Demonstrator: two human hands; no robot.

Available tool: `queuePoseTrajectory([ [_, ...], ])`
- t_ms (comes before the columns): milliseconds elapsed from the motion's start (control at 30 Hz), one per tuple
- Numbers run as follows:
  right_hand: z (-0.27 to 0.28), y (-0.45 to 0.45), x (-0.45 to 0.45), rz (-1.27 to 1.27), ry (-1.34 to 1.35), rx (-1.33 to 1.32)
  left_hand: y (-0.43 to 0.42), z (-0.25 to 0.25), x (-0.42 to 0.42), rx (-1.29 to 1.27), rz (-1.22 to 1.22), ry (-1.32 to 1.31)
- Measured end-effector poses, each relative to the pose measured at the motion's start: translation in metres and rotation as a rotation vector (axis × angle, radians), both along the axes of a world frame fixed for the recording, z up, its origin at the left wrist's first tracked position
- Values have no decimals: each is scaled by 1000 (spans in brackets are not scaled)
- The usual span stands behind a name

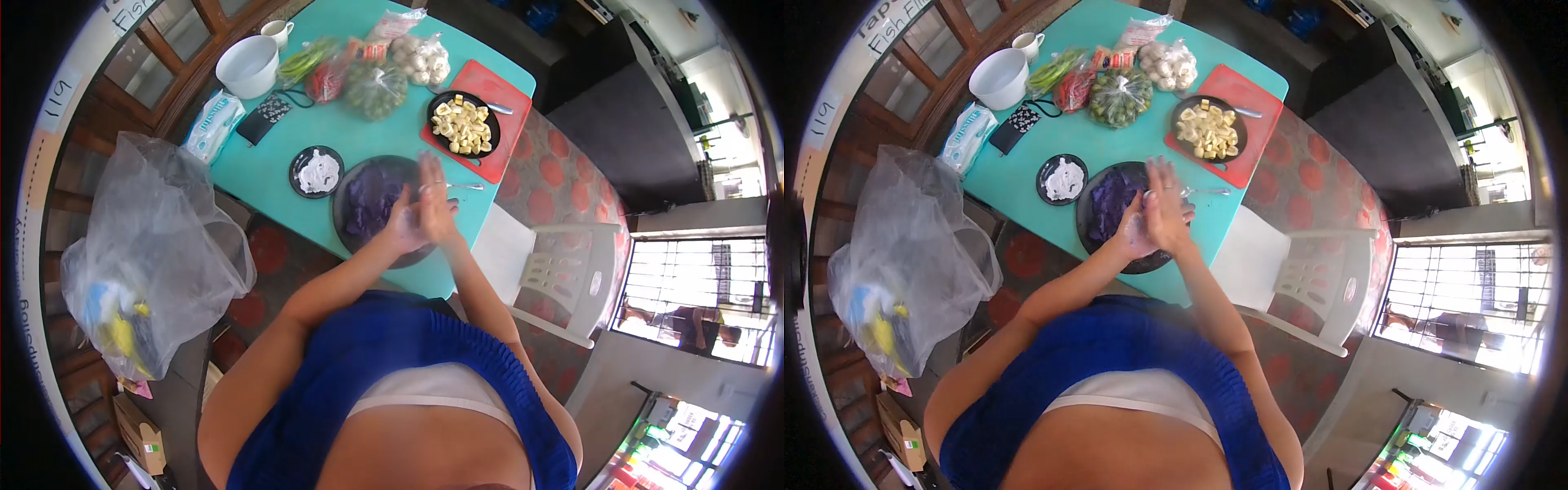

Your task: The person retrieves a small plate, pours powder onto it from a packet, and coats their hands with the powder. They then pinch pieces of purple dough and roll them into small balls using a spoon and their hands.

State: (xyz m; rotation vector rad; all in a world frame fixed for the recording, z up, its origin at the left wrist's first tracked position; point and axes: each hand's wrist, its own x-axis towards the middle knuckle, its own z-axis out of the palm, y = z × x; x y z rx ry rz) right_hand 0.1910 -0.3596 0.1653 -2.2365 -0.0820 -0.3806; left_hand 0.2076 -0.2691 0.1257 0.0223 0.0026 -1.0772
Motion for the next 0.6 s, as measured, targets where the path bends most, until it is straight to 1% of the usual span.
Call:
queuePoseTrajectory([
  [67, 5, 14, -1, 33, -27, 13, 3, 3, -6, 224, 1, -9],
  [100, 9, 17, -1, 70, -58, 24, 5, -1, -8, 227, -5, -8],
  [133, 0, 4, 4, 19, -81, 16, 8, -11, -11, 281, -68, 45],
  [167, -3, -10, 5, -54, -56, 90, 12, -27, -11, 335, -130, 96],
  [200, -5, -29, 2, -120, -72, 73, 19, -42, -4, 286, -218, 185],
  [233, -5, -48, -2, -186, -90, 54, 28, -45, 2, 288, -222, 184],
  [300, -6, -79, -20, -313, -135, 199, 42, -51, 8, 601, -172, 30],
  [333, -3, -89, -32, -317, -130, 200, 41, -77, 14, 665, -140, -44],
  [367, 3, -96, -45, -366, -78, 159, 37, -80, 19, 668, -145, -43],
  [433, 3, -97, -65, -419, -27, 119, 25, -85, 29, 814, -57, -147],
  [500, -8, -98, -80, -453, 35, 197, 8, -88, 41, 836, -45, -182],
  [600, -20, -97, -92, -488, 56, 226, -14, -88, 54, 875, -1, -247],
])
